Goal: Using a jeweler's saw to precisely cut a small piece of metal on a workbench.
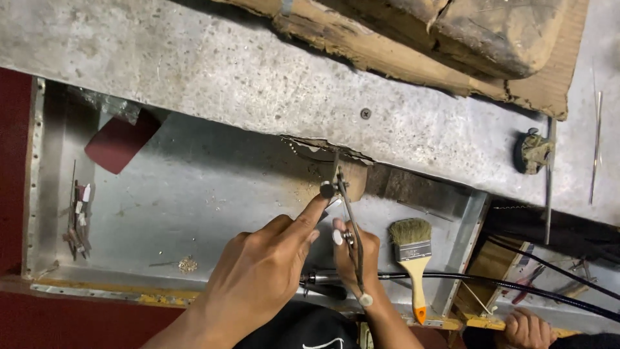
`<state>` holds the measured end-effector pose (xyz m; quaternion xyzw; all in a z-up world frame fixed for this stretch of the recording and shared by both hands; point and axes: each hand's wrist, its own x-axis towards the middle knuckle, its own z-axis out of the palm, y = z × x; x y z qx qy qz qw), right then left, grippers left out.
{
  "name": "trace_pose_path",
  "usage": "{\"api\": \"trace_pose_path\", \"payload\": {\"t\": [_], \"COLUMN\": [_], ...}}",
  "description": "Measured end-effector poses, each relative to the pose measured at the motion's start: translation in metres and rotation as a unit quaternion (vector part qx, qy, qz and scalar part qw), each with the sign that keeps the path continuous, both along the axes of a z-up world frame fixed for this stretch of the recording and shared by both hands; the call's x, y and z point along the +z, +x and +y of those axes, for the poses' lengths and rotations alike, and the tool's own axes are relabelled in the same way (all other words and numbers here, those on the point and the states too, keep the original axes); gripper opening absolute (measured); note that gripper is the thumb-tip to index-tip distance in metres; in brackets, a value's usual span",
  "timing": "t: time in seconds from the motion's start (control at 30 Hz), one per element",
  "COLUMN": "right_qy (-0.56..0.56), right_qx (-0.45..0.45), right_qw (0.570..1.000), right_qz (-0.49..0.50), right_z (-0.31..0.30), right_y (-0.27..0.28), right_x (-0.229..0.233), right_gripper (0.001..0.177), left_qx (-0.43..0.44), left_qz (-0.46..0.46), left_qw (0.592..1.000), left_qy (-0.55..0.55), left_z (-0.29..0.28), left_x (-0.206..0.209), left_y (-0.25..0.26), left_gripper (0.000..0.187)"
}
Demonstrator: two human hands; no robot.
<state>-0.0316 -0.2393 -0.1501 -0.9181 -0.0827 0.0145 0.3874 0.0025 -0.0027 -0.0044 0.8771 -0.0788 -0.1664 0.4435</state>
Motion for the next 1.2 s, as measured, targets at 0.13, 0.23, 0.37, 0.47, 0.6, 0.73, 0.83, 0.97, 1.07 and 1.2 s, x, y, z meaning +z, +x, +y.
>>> {"api": "trace_pose_path", "payload": {"t": [0.13, 0.23, 0.37, 0.47, 0.6, 0.73, 0.83, 0.97, 1.07, 1.2], "right_qy": [0.057, 0.032, 0.072, 0.010, -0.021, 0.085, 0.025, 0.027, 0.074, 0.058], "right_qx": [0.010, -0.089, 0.027, 0.003, 0.080, 0.060, 0.012, 0.038, 0.071, 0.049], "right_qw": [0.998, 0.990, 0.997, 1.000, 0.987, 0.983, 1.000, 0.998, 0.989, 0.997], "right_qz": [0.019, 0.109, -0.013, 0.029, -0.141, -0.154, 0.004, -0.034, -0.102, -0.008], "right_z": [0.010, 0.014, 0.009, 0.006, 0.020, 0.018, 0.007, 0.008, 0.021, 0.005], "right_y": [0.029, 0.041, 0.020, 0.010, 0.052, 0.050, 0.014, 0.029, 0.057, 0.032], "right_x": [-0.002, -0.018, -0.002, 0.003, 0.007, -0.004, 0.003, 0.007, 0.006, -0.002], "right_gripper": [0.017, 0.041, 0.018, 0.021, 0.038, 0.022, 0.019, 0.023, 0.025, 0.018], "left_qx": [-0.011, -0.005, 0.003, -0.002, -0.008, 0.005, 0.010, -0.002, 0.004, -0.001], "left_qz": [0.002, 0.012, 0.011, -0.003, 0.033, 0.029, 0.005, -0.007, 0.012, 0.023], "left_qw": [1.000, 1.000, 1.000, 1.000, 0.999, 0.999, 0.998, 0.999, 0.998, 0.998], "left_qy": [0.028, -0.002, -0.006, -0.022, -0.024, -0.039, -0.069, -0.053, -0.056, -0.053], "left_z": [-0.001, -0.003, -0.001, 0.000, -0.001, -0.002, 0.000, 0.000, -0.001, 0.001], "left_x": [0.001, 0.005, 0.002, 0.002, 0.002, -0.002, -0.004, -0.004, 0.000, -0.003], "left_y": [0.001, 0.000, 0.003, 0.003, 0.001, 0.002, 0.000, -0.001, -0.002, 0.002], "left_gripper": [0.063, 0.063, 0.060, 0.059, 0.061, 0.063, 0.059, 0.060, 0.062, 0.065]}}
